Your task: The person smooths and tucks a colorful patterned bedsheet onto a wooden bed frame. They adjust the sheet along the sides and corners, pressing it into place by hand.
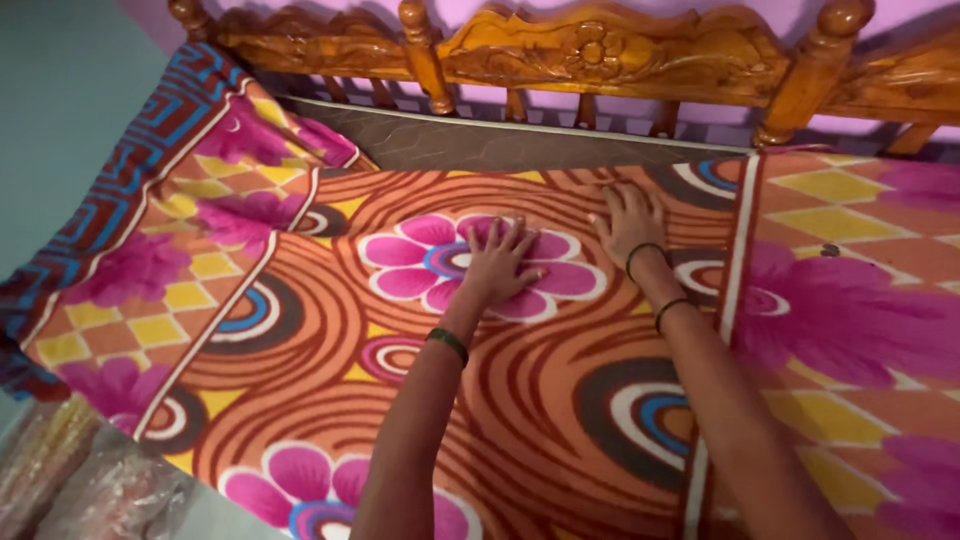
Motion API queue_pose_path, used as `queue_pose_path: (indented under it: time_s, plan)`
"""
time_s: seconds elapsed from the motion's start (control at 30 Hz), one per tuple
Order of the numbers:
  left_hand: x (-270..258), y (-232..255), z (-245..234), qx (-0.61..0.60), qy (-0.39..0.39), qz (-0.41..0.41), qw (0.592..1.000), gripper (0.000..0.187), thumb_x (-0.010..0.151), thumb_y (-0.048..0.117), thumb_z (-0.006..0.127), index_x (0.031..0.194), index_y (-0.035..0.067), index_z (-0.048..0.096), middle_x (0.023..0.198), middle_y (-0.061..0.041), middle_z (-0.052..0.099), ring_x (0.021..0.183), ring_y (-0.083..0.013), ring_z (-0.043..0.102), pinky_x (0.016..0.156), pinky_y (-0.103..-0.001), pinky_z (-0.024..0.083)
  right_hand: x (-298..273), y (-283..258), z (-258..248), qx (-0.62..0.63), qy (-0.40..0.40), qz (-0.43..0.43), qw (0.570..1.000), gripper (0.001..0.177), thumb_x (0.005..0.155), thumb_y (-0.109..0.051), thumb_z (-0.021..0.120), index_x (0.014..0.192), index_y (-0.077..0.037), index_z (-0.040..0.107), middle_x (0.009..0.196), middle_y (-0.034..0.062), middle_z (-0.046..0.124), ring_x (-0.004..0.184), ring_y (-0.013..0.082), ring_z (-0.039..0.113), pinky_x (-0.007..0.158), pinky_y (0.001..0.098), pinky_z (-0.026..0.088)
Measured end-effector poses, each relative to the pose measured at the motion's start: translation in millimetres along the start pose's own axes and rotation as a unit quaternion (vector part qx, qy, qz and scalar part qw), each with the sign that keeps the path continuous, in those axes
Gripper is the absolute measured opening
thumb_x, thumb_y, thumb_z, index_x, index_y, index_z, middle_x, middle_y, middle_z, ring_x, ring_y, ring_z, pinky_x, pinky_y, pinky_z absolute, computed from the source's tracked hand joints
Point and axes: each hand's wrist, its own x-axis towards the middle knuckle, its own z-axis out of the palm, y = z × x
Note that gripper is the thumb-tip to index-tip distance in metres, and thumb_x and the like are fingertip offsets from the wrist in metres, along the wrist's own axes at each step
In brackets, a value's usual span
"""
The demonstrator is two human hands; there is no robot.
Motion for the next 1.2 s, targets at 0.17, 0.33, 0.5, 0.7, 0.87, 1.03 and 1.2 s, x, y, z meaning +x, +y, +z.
queue_pose_path:
  time_s: [0.17, 0.33, 0.5, 0.7, 0.87, 1.03, 1.2]
  plan:
    - [84, -27, 17, -0.078, 0.199, 0.039, 0.976, 0.049, 0.102, 0.038, 0.062, 0.146, 0.018, 0.057, 0.149, -0.006, 0.058, 0.14, -0.026, 0.052, 0.116, -0.056, 0.038, 0, 4, -3, 0.133, 0.21, 0.004, 0.969, 0.033, 0.111, -0.033, 0.052, 0.124, -0.005, 0.065, 0.129, 0.0155, 0.06, 0.125, 0.0372, 0.054, 0.11, 0.0541, 0.038]
    - [145, -20, 7, -0.132, 0.077, -0.026, 0.988, 0.059, 0.071, 0.05, 0.08, 0.118, 0.015, 0.071, 0.116, -0.016, 0.069, 0.112, -0.0365, 0.062, 0.092, -0.057, 0.048, -7, -2, -13, 0.249, 0.254, 0.041, 0.934, 0.026, 0.111, -0.022, 0.053, 0.12, 0.0, 0.064, 0.123, 0.0208, 0.058, 0.113, 0.0413, 0.058, 0.097, 0.0499, 0.047]
    - [201, -24, 54, -0.135, -0.045, 0.087, 0.986, 0.03, 0.081, 0.036, 0.069, 0.102, 0.016, 0.077, 0.105, -0.014, 0.077, 0.102, -0.0339, 0.072, 0.091, -0.047, 0.057, -4, 1, -13, 0.283, 0.298, 0.041, 0.911, 0.026, 0.112, -0.021, 0.051, 0.119, 0.001, 0.063, 0.123, 0.0209, 0.059, 0.112, 0.0405, 0.059, 0.098, 0.0484, 0.049]
    - [225, -12, 14, -0.327, 0.037, 0.124, 0.936, 0.047, 0.066, 0.039, 0.084, 0.096, 0.005, 0.072, 0.097, -0.023, 0.073, 0.092, -0.0417, 0.069, 0.079, -0.05, 0.056, -5, 0, -14, 0.299, 0.318, 0.064, 0.897, 0.027, 0.112, -0.022, 0.051, 0.119, 0.001, 0.063, 0.121, 0.021, 0.058, 0.112, 0.0395, 0.059, 0.099, 0.0465, 0.049]
    - [223, 19, -2, -0.066, -0.182, 0.11, 0.975, 0.04, 0.08, 0.041, 0.074, 0.108, 0.012, 0.078, 0.109, -0.022, 0.074, 0.101, -0.0429, 0.069, 0.09, -0.051, 0.055, -6, -4, -22, 0.32, 0.31, 0.085, 0.891, 0.025, 0.111, -0.022, 0.052, 0.116, 0.0, 0.063, 0.12, 0.019, 0.06, 0.114, 0.0371, 0.061, 0.101, 0.0446, 0.05]
    - [234, 5, 15, -0.3, -0.237, 0.093, 0.919, 0.057, 0.072, 0.03, 0.077, 0.124, 0.009, 0.07, 0.12, -0.021, 0.073, 0.113, -0.0374, 0.068, 0.096, -0.045, 0.056, -7, -6, -28, 0.34, 0.335, 0.106, 0.872, 0.026, 0.111, -0.022, 0.051, 0.117, -0.001, 0.065, 0.119, 0.0181, 0.061, 0.113, 0.0366, 0.062, 0.1, 0.0435, 0.05]
    - [243, -2, -19, -0.368, -0.234, 0.161, 0.885, 0.071, 0.07, 0.019, 0.089, 0.132, 0.001, 0.061, 0.13, -0.019, 0.065, 0.118, -0.0351, 0.06, 0.099, -0.041, 0.047, -8, -5, -32, 0.37, 0.339, 0.134, 0.854, 0.026, 0.111, -0.023, 0.051, 0.118, -0.002, 0.065, 0.119, 0.0165, 0.06, 0.109, 0.0333, 0.063, 0.096, 0.0408, 0.052]
